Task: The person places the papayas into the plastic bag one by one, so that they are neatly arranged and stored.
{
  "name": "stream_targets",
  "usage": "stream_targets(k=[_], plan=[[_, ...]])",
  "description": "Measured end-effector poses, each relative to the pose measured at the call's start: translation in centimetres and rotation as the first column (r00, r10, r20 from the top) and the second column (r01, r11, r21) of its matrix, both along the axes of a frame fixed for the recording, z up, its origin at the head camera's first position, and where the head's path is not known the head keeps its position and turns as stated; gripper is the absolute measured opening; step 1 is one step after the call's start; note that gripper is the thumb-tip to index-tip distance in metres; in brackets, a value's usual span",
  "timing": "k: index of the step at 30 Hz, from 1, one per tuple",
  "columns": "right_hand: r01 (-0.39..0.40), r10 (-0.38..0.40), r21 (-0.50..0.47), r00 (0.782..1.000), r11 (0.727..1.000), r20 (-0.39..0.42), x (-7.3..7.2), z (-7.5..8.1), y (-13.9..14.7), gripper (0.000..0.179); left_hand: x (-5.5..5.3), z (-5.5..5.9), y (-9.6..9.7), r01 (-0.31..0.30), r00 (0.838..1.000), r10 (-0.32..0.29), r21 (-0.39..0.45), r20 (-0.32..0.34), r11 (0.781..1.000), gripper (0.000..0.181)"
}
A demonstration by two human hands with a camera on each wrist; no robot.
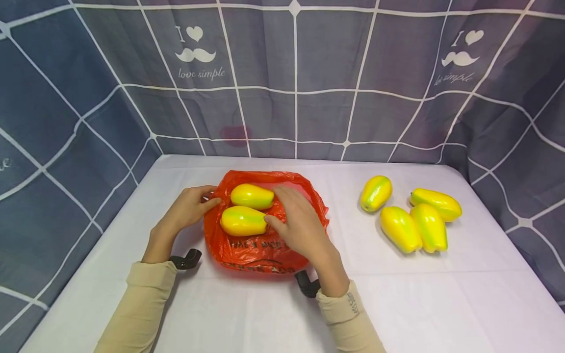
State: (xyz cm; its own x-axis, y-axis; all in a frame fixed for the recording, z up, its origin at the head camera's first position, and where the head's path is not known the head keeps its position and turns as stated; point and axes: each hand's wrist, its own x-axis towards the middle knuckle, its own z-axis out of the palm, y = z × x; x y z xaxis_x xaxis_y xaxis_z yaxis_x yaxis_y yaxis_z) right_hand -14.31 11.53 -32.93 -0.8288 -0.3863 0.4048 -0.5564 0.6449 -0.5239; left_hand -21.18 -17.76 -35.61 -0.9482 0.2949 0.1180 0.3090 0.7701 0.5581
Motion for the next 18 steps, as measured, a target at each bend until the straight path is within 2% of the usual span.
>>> stream_targets(k=[8, 18], plan=[[0.056, -0.055, -0.013, 0.997, 0.998, 0.054, -0.4, 0.0, 1.9, 0.067, 0.0, 0.1, 0.1, -0.014, 1.000, 0.014, 0.007, 0.014, 1.000, 0.036], [0.173, -0.169, -0.026, 0.979, 0.985, 0.112, -1.0, 0.3, 7.1, 0.071, 0.1, 0.0, 0.2, -0.008, 1.000, 0.008, 0.001, 0.012, 1.000, 0.037]])
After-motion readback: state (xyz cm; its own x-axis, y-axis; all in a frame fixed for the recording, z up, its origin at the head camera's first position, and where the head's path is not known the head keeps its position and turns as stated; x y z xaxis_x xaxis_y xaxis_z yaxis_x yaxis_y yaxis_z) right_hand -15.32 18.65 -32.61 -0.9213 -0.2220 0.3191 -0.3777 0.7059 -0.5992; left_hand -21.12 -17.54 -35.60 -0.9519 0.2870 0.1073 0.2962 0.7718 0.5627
